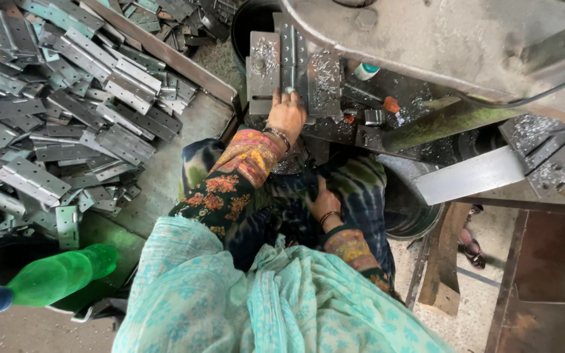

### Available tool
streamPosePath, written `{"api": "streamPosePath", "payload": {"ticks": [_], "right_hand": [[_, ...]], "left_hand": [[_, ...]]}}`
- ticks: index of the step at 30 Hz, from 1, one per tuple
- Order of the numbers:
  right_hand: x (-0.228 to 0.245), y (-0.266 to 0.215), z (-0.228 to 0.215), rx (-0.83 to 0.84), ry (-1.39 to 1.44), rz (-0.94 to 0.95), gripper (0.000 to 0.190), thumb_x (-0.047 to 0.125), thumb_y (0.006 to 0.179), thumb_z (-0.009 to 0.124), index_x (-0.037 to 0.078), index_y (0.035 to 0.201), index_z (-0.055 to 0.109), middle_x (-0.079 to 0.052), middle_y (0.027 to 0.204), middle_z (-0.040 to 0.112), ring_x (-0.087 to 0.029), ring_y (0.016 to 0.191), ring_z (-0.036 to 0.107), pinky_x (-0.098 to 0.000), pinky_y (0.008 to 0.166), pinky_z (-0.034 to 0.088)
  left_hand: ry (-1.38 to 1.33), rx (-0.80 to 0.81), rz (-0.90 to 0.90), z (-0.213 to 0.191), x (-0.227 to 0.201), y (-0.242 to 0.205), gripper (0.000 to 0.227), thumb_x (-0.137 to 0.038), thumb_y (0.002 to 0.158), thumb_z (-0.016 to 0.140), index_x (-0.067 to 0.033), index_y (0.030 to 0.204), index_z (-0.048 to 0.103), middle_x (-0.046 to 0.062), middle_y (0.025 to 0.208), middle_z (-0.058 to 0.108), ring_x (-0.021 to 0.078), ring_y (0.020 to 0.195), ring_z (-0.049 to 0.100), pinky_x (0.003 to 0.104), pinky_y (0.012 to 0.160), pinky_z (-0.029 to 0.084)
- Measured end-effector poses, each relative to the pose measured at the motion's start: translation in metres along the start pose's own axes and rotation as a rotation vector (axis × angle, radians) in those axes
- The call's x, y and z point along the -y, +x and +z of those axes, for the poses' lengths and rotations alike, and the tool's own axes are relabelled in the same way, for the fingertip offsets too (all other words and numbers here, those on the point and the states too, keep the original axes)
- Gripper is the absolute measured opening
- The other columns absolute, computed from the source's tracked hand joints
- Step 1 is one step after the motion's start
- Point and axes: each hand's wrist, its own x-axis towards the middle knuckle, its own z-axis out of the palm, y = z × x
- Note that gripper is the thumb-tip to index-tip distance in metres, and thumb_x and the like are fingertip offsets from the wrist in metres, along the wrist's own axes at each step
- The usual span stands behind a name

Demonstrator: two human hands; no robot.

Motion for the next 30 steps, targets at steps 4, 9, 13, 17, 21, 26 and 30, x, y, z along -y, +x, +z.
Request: {"api": "streamPosePath", "payload": {"ticks": [4,9,13,17,21,26,30], "right_hand": [[-0.004,0.011,0.009,0.06,-0.014,0.013,0.084,0.052,0.087,0.071,0.021,0.155,0.034,-0.024,0.105,0.074,-0.046,0.096,0.07,-0.0554,0.081,0.057],[0.01,0.003,-0.028,0.101,0.021,0.025,0.093,0.043,0.079,0.076,0.018,0.156,0.03,-0.027,0.107,0.072,-0.047,0.098,0.07,-0.0549,0.083,0.057],[0.013,-0.004,-0.068,0.126,-0.013,-0.024,0.085,0.04,0.083,0.075,0.017,0.154,0.034,-0.029,0.107,0.072,-0.047,0.098,0.07,-0.0552,0.083,0.058],[0.015,0.002,-0.068,0.144,0.0,-0.005,0.08,0.04,0.083,0.073,0.018,0.152,0.037,-0.026,0.107,0.072,-0.046,0.096,0.071,-0.0555,0.079,0.059],[0.006,-0.004,-0.013,0.004,0.008,0.009,0.086,0.05,0.084,0.074,0.019,0.154,0.034,-0.026,0.103,0.073,-0.047,0.094,0.07,-0.0565,0.081,0.056],[-0.008,0.003,0.01,-0.002,0.045,-0.016,0.085,0.045,0.082,0.074,0.022,0.154,0.036,-0.025,0.105,0.074,-0.046,0.097,0.07,-0.056,0.081,0.057],[0.006,0.003,-0.025,0.064,0.068,0.022,0.085,0.043,0.082,0.075,0.02,0.153,0.035,-0.027,0.105,0.072,-0.047,0.097,0.069,-0.0559,0.082,0.057]], "left_hand": [[0.027,0.15,-0.02,-0.037,0.01,-0.005,0.046,-0.016,0.094,0.052,-0.0078,0.139,0.06,0.016,0.148,0.046,0.0361,0.14,0.037,0.072,0.117,0.016],[0.055,0.351,-0.087,-0.084,0.014,-0.014,0.048,-0.025,0.095,0.054,-0.0108,0.14,0.06,0.015,0.155,0.041,0.04,0.151,0.02,0.076,0.115,0.01],[0.011,0.227,-0.114,-0.08,0.016,-0.009,0.047,-0.025,0.094,0.053,-0.0133,0.139,0.06,0.01,0.155,0.041,0.0392,0.149,0.018,0.077,0.112,0.01],[-0.043,0.252,-0.136,-0.071,0.022,0.012,0.041,-0.024,0.098,0.05,-0.0147,0.135,0.064,0.008,0.155,0.042,0.0372,0.15,0.019,0.075,0.115,0.011],[-0.026,0.32,-0.117,-0.063,0.022,0.015,0.037,-0.022,0.103,0.048,-0.0139,0.134,0.068,0.009,0.154,0.047,0.0372,0.153,0.021,0.074,0.12,0.012],[-0.046,0.23,-0.132,-0.06,0.022,0.005,0.037,-0.025,0.105,0.047,-0.0146,0.134,0.067,0.005,0.153,0.047,0.0365,0.153,0.021,0.074,0.12,0.011],[0.033,0.195,-0.118,-0.065,0.02,0.007,0.042,-0.025,0.096,0.053,-0.0156,0.134,0.066,0.007,0.157,0.042,0.0398,0.151,0.019,0.076,0.114,0.009]]}}
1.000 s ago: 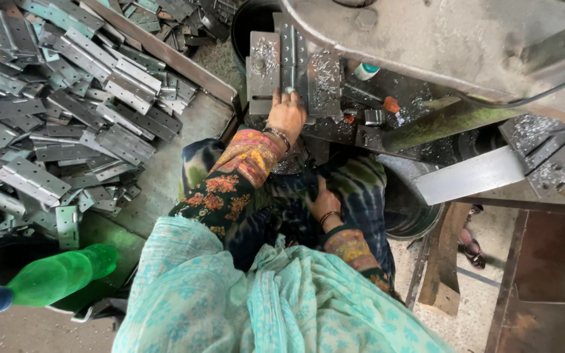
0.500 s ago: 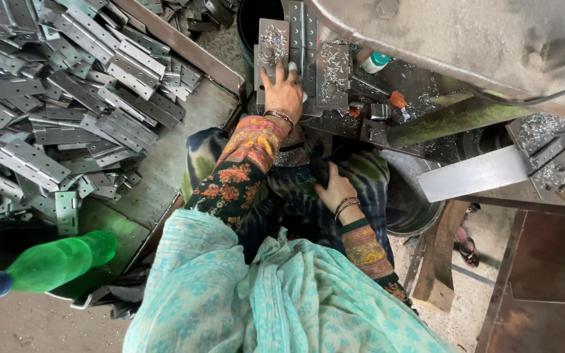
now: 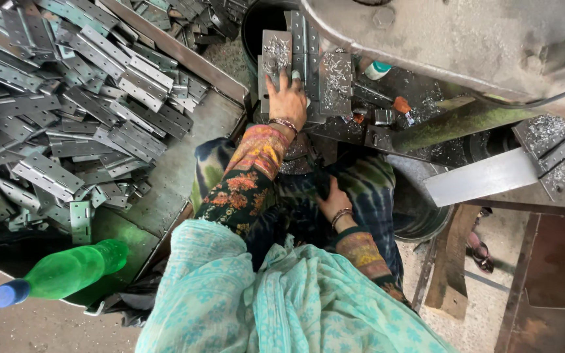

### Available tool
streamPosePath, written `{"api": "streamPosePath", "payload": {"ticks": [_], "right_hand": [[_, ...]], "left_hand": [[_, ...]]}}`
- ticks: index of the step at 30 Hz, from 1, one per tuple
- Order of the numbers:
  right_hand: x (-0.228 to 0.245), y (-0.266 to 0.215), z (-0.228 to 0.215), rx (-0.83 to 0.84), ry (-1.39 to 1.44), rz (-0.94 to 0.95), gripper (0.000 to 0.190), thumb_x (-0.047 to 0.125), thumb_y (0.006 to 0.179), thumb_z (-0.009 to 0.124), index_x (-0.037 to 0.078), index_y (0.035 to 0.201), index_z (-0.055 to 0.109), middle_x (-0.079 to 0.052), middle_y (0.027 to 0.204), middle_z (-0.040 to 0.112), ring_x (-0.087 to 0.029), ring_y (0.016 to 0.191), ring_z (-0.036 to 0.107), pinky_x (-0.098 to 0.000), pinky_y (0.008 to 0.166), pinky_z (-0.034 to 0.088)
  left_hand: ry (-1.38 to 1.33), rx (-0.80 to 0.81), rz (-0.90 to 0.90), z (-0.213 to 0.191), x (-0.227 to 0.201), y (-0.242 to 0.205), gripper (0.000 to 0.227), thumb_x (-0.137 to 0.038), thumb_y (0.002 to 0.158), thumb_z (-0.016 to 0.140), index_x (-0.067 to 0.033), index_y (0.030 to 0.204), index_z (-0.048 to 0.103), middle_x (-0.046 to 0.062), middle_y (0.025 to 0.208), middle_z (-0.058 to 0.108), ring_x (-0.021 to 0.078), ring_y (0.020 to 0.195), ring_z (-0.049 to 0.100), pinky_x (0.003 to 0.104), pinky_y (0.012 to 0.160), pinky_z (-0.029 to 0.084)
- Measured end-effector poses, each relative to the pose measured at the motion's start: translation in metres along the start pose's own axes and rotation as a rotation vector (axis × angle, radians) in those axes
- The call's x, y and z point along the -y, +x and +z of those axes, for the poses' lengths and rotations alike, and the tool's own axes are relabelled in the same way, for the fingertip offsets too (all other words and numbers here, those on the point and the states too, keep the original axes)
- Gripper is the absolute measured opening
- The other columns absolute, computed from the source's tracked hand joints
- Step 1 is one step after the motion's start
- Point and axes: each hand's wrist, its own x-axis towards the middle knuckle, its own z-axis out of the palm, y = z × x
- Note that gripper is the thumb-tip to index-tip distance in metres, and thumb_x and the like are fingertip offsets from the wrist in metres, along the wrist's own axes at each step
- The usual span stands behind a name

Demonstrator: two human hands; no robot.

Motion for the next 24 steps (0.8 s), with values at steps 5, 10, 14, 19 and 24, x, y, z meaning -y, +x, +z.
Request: {"api": "streamPosePath", "payload": {"ticks": [5,10,14,19,24], "right_hand": [[0.006,-0.009,-0.046,0.088,-0.066,-0.073,0.084,0.04,0.086,0.073,0.014,0.155,0.033,-0.029,0.105,0.072,-0.047,0.095,0.07,-0.055,0.08,0.058],[0.004,-0.005,-0.006,0.028,-0.074,0.008,0.086,0.044,0.083,0.074,0.018,0.155,0.034,-0.025,0.101,0.074,-0.045,0.092,0.072,-0.0551,0.079,0.058],[-0.022,0.005,0.038,-0.024,-0.08,-0.003,0.089,0.044,0.08,0.076,0.019,0.155,0.033,-0.025,0.101,0.073,-0.046,0.091,0.07,-0.0564,0.077,0.058],[-0.025,0.009,0.036,-0.038,-0.021,-0.005,0.084,0.047,0.085,0.075,0.019,0.153,0.036,-0.027,0.105,0.073,-0.048,0.096,0.069,-0.0578,0.081,0.056],[0.009,-0.009,-0.023,0.058,-0.018,0.012,0.084,0.041,0.082,0.073,0.018,0.154,0.034,-0.028,0.107,0.072,-0.048,0.098,0.069,-0.0567,0.083,0.057]], "left_hand": [[0.084,0.096,-0.021,-0.003,-0.001,0.012,0.046,-0.025,0.091,0.055,-0.02,0.137,0.062,0.007,0.153,0.043,0.043,0.15,0.017,0.079,0.11,0.009],[0.023,0.058,-0.066,-0.012,-0.002,0.023,0.035,-0.025,0.102,0.053,-0.0159,0.132,0.069,0.009,0.151,0.049,0.0418,0.152,0.021,0.079,0.115,0.011],[0.034,0.083,-0.047,-0.01,-0.005,0.023,0.037,-0.023,0.099,0.055,-0.0163,0.133,0.068,0.007,0.152,0.048,0.0405,0.152,0.02,0.078,0.116,0.01],[0.016,0.117,0.01,-0.006,-0.002,0.003,0.043,-0.026,0.097,0.052,-0.0164,0.137,0.064,0.008,0.155,0.043,0.0415,0.151,0.018,0.077,0.114,0.01],[0.023,0.093,0.003,-0.004,0.003,-0.008,0.044,-0.029,0.098,0.047,-0.0176,0.137,0.062,0.002,0.163,0.031,0.0404,0.153,0.005,0.078,0.113,0.006]]}}
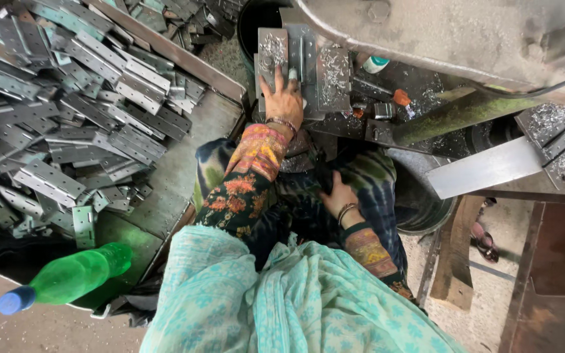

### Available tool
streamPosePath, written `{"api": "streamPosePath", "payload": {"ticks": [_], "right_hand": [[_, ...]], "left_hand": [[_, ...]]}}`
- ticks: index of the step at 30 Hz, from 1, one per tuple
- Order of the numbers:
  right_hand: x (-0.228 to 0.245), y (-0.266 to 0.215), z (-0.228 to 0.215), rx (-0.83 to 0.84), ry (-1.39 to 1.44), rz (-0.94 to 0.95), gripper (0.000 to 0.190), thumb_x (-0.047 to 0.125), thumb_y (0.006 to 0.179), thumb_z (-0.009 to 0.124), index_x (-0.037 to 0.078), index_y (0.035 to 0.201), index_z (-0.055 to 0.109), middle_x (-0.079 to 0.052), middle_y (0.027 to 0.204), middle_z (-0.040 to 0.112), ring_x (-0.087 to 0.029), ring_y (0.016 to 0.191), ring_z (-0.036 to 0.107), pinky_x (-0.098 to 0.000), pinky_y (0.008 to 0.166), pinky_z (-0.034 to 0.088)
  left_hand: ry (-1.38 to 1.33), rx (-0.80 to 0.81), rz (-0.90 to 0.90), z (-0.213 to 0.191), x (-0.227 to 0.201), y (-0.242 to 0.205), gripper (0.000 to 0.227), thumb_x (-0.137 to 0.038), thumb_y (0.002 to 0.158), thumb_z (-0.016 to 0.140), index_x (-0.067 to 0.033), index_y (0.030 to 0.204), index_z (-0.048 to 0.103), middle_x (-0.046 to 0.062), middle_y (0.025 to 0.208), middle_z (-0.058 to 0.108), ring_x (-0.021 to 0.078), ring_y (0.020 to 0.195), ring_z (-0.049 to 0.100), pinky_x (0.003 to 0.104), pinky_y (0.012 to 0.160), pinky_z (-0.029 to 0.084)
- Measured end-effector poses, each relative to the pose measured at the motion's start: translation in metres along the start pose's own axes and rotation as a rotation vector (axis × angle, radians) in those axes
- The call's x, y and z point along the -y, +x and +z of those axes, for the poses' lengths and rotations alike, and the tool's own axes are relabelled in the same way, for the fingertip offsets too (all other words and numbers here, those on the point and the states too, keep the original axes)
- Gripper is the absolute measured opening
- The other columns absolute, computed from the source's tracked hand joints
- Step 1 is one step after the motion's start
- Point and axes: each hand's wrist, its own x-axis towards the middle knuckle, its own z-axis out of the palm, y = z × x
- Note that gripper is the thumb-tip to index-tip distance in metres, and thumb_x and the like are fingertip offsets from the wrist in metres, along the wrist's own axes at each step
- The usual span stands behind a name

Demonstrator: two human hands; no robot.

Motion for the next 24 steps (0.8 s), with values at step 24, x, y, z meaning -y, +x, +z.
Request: {"api": "streamPosePath", "payload": {"ticks": [24], "right_hand": [[0.008,-0.001,-0.016,0.056,-0.019,-0.016,0.083,0.042,0.084,0.073,0.012,0.152,0.035,-0.028,0.109,0.071,-0.046,0.1,0.07,-0.0542,0.086,0.057]], "left_hand": [[0.022,-0.05,0.0,-0.007,0.003,0.016,0.047,-0.026,0.098,0.049,-0.0114,0.14,0.061,0.005,0.155,0.044,0.0374,0.152,0.015,0.076,0.116,0.007]]}}
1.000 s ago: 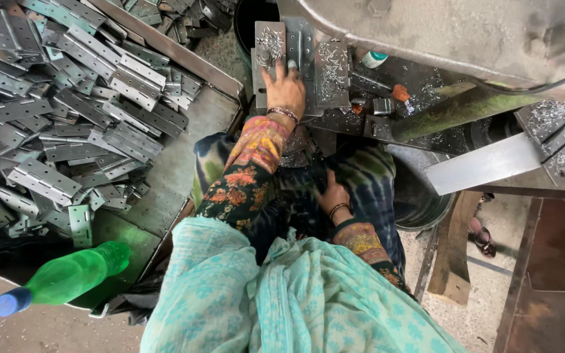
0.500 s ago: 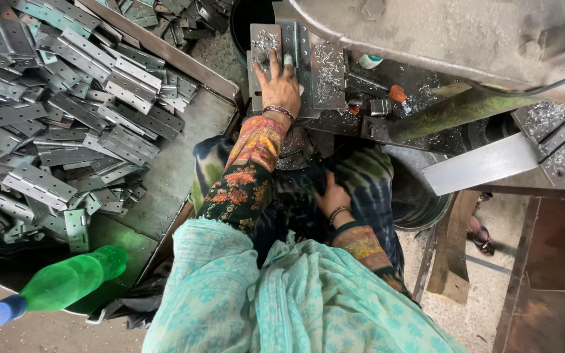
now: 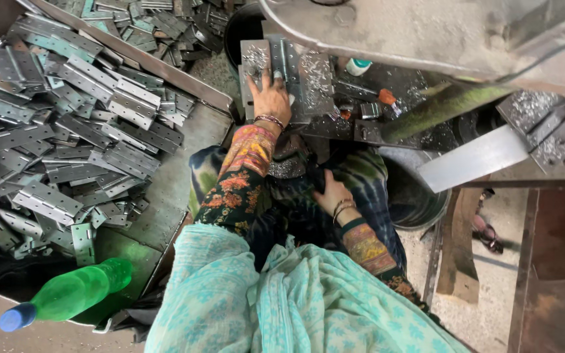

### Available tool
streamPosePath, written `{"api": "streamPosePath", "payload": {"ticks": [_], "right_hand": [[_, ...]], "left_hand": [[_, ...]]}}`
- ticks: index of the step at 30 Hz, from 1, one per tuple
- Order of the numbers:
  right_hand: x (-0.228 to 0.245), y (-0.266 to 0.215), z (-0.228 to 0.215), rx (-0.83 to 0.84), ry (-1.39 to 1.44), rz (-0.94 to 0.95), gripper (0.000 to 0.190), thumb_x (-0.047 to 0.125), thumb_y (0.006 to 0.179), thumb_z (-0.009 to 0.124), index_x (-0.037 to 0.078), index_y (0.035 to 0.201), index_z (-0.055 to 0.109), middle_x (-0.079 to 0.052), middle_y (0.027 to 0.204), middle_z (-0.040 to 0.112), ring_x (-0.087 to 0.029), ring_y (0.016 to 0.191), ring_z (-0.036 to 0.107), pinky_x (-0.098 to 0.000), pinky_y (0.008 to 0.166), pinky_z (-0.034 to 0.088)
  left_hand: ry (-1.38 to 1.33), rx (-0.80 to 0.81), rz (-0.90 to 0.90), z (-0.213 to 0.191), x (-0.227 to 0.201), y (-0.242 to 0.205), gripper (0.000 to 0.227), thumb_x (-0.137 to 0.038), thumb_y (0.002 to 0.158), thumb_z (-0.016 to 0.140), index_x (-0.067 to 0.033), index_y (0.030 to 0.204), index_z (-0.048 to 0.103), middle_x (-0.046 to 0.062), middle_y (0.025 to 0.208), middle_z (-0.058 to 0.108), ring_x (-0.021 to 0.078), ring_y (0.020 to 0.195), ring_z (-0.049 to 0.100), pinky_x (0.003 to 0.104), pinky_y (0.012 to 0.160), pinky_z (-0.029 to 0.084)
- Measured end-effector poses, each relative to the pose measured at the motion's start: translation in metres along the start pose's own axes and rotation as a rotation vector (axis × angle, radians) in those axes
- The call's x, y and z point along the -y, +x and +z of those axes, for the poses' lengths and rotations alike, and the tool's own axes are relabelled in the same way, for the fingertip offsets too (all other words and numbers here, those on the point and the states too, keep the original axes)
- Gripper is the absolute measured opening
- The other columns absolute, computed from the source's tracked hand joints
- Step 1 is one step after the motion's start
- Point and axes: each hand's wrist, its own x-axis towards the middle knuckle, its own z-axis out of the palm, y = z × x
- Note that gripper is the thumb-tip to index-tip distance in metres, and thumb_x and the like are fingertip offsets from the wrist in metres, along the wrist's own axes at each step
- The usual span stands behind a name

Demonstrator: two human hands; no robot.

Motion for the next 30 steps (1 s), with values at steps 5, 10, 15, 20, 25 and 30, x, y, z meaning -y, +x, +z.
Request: {"api": "streamPosePath", "payload": {"ticks": [5,10,15,20,25,30], "right_hand": [[0.027,-0.013,-0.041,0.063,-0.028,0.006,0.082,0.042,0.085,0.072,0.011,0.151,0.034,-0.028,0.11,0.07,-0.045,0.101,0.07,-0.0532,0.088,0.057],[0.037,-0.019,-0.047,0.067,-0.009,0.003,0.082,0.041,0.085,0.071,0.009,0.151,0.034,-0.027,0.11,0.071,-0.045,0.102,0.07,-0.0533,0.089,0.057],[0.035,-0.017,-0.045,0.064,-0.018,-0.001,0.084,0.041,0.086,0.071,0.009,0.153,0.032,-0.027,0.111,0.072,-0.044,0.103,0.071,-0.0526,0.09,0.057],[0.027,-0.013,-0.041,0.127,-0.062,0.037,0.086,0.047,0.09,0.066,0.011,0.158,0.027,-0.026,0.115,0.072,-0.043,0.103,0.071,-0.0514,0.09,0.058],[0.013,-0.003,-0.052,-0.323,0.083,-0.343,0.069,0.049,0.1,0.067,0.007,0.15,0.044,-0.028,0.129,0.065,-0.045,0.111,0.066,-0.0499,0.092,0.054],[0.024,0.03,-0.076,-0.403,0.53,-0.296,0.059,0.026,0.088,0.075,0.011,0.142,0.056,-0.01,0.115,0.072,-0.019,0.088,0.072,-0.0332,0.079,0.059]], "left_hand": [[0.071,0.196,0.094,-0.009,-0.008,-0.038,0.043,-0.028,0.099,0.049,-0.0118,0.135,0.066,0.006,0.148,0.052,0.037,0.149,0.026,0.072,0.119,0.011],[0.015,-0.036,0.125,0.024,-0.008,-0.078,0.038,-0.026,0.111,0.042,-0.0121,0.126,0.073,0.005,0.146,0.057,0.033,0.152,0.033,0.067,0.127,0.013],[0.132,-0.378,0.11,0.046,-0.01,-0.063,0.038,-0.028,0.095,0.051,-0.0096,0.117,0.075,0.011,0.143,0.056,0.0354,0.143,0.034,0.07,0.116,0.017],[0.109,-0.325,0.199,0.024,-0.012,-0.069,0.029,-0.02,0.095,0.057,-0.0073,0.112,0.076,0.012,0.133,0.062,0.036,0.138,0.044,0.069,0.118,0.022],[-0.232,-0.61,0.232,-0.013,0.009,-0.086,0.026,-0.011,0.09,0.066,-0.0018,0.112,0.076,0.011,0.122,0.068,0.0321,0.122,0.056,0.058,0.116,0.035],[-0.817,-0.632,0.24,-0.025,0.022,-0.082,0.023,-0.003,0.078,0.074,0.0003,0.101,0.074,0.017,0.112,0.073,0.0351,0.107,0.064,0.044,0.097,0.052]]}}
